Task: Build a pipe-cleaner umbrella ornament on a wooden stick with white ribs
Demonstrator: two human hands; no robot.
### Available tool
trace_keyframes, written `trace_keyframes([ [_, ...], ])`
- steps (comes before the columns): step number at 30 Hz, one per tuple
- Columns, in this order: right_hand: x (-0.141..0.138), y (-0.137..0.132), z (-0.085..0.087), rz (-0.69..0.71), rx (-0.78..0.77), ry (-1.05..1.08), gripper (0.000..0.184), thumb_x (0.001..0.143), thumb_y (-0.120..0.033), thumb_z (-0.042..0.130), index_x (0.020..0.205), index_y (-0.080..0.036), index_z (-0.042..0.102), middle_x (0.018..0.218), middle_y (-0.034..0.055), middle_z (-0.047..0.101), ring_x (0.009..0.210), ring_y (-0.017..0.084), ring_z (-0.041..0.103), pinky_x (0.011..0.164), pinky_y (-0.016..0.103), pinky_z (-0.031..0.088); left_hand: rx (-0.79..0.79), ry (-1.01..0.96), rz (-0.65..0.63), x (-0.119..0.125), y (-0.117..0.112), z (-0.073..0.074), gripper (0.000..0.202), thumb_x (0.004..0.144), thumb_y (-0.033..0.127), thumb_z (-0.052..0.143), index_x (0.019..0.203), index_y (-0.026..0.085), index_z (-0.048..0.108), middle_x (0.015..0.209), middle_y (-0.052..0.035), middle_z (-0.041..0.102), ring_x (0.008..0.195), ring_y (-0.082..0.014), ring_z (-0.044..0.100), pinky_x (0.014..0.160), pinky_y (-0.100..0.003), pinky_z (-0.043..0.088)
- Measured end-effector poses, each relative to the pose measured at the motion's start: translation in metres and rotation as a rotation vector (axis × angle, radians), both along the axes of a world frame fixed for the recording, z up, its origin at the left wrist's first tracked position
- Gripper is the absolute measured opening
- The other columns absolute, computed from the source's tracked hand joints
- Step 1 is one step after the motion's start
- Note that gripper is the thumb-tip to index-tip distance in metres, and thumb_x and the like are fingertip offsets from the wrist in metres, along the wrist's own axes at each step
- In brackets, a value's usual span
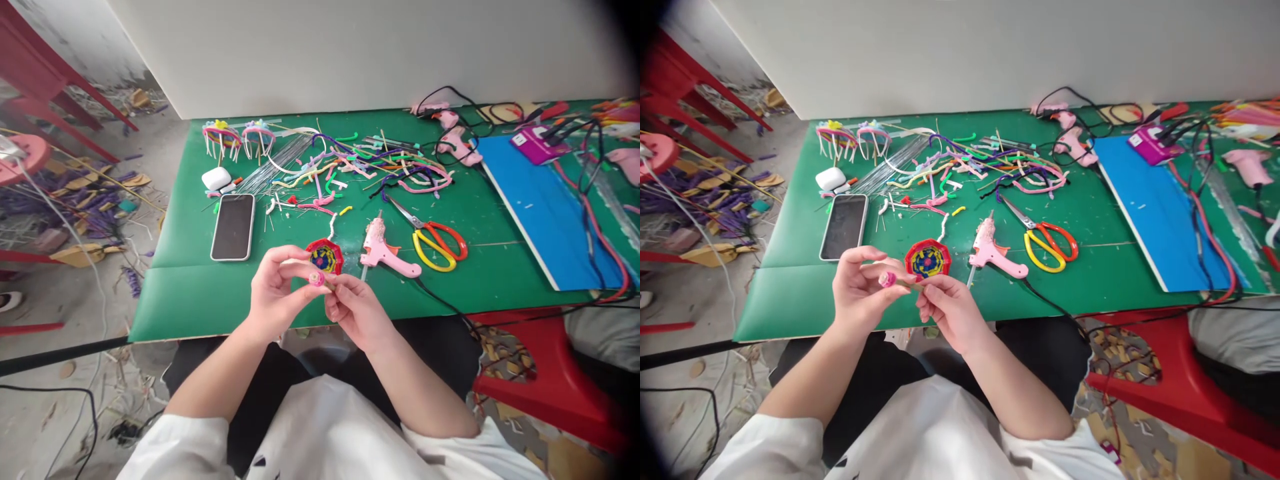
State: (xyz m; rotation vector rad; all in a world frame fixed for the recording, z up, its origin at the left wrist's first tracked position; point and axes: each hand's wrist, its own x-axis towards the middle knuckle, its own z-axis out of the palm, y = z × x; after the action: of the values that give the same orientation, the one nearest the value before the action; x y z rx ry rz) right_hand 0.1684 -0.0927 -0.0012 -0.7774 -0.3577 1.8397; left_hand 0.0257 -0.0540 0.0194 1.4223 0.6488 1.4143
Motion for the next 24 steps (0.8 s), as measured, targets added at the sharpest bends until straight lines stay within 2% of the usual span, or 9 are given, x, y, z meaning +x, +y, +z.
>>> trace_keyframes([
  [9,-0.004,0.000,-0.004,0.085,-0.014,0.112,0.022,0.068,-0.034,0.084,0.073,-0.018,0.070,0.052,-0.0051,0.060,0.043,0.004,0.054,0.045,0.013,0.047,0.106,0.065,0.008,0.001,-0.007,0.003,0.035,0.076,0.010,0.074,0.104,0.023,0.058,0.082,0.0002,0.073,0.079,-0.0139,0.071,0.075,-0.026,0.056],
  [13,-0.002,-0.002,-0.008,0.135,-0.004,0.091,0.027,0.068,-0.037,0.084,0.076,-0.017,0.069,0.053,-0.0058,0.058,0.045,0.004,0.053,0.044,0.013,0.046,0.162,0.099,0.016,0.001,-0.007,0.006,0.030,0.076,0.012,0.075,0.100,0.021,0.061,0.081,0.0010,0.070,0.075,-0.0117,0.070,0.070,-0.023,0.056],
  [18,-0.004,-0.003,-0.013,0.162,0.039,0.047,0.027,0.068,-0.040,0.083,0.076,-0.020,0.067,0.053,-0.0069,0.056,0.043,0.005,0.050,0.043,0.015,0.045,0.217,0.156,-0.027,0.001,-0.007,0.010,0.027,0.078,0.013,0.073,0.102,0.021,0.063,0.080,-0.0013,0.072,0.076,-0.0127,0.067,0.073,-0.026,0.055],
  [20,0.003,-0.002,-0.013,0.147,0.101,-0.096,0.029,0.069,-0.046,0.080,0.080,-0.021,0.068,0.057,-0.0050,0.059,0.045,0.007,0.052,0.044,0.019,0.047,0.248,0.194,-0.053,-0.001,-0.005,0.011,0.022,0.080,0.012,0.071,0.099,0.021,0.066,0.078,-0.0021,0.073,0.076,-0.0133,0.064,0.072,-0.028,0.054],
  [21,0.011,-0.001,-0.012,0.097,0.156,-0.243,0.030,0.071,-0.048,0.078,0.082,-0.022,0.069,0.063,-0.0031,0.063,0.049,0.009,0.055,0.047,0.021,0.049,0.268,0.216,-0.062,-0.003,-0.004,0.012,0.020,0.080,0.011,0.070,0.097,0.021,0.067,0.078,-0.0023,0.073,0.075,-0.0135,0.064,0.072,-0.029,0.054],
  [22,0.022,0.002,-0.011,0.029,0.223,-0.440,0.031,0.073,-0.051,0.075,0.085,-0.023,0.070,0.070,-0.0005,0.066,0.054,0.012,0.059,0.052,0.025,0.052,0.282,0.230,-0.063,-0.006,-0.002,0.012,0.019,0.080,0.010,0.070,0.095,0.021,0.069,0.079,-0.0022,0.074,0.075,-0.0137,0.064,0.072,-0.029,0.054],
  [23,0.037,0.005,-0.011,-0.107,0.308,-0.703,0.031,0.075,-0.051,0.073,0.088,-0.023,0.071,0.078,0.0022,0.069,0.063,0.015,0.062,0.058,0.029,0.055,0.291,0.232,-0.055,-0.010,0.001,0.013,0.021,0.079,0.008,0.069,0.095,0.022,0.070,0.080,-0.0020,0.074,0.075,-0.0139,0.065,0.072,-0.030,0.054],
  [24,0.054,0.008,-0.011,-0.218,0.402,-1.020,0.029,0.078,-0.048,0.071,0.093,-0.023,0.071,0.089,0.0054,0.070,0.077,0.018,0.065,0.072,0.034,0.056,0.284,0.229,-0.031,-0.015,0.003,0.013,0.023,0.079,0.007,0.069,0.096,0.023,0.070,0.082,-0.0015,0.074,0.076,-0.0143,0.066,0.073,-0.031,0.055],
])
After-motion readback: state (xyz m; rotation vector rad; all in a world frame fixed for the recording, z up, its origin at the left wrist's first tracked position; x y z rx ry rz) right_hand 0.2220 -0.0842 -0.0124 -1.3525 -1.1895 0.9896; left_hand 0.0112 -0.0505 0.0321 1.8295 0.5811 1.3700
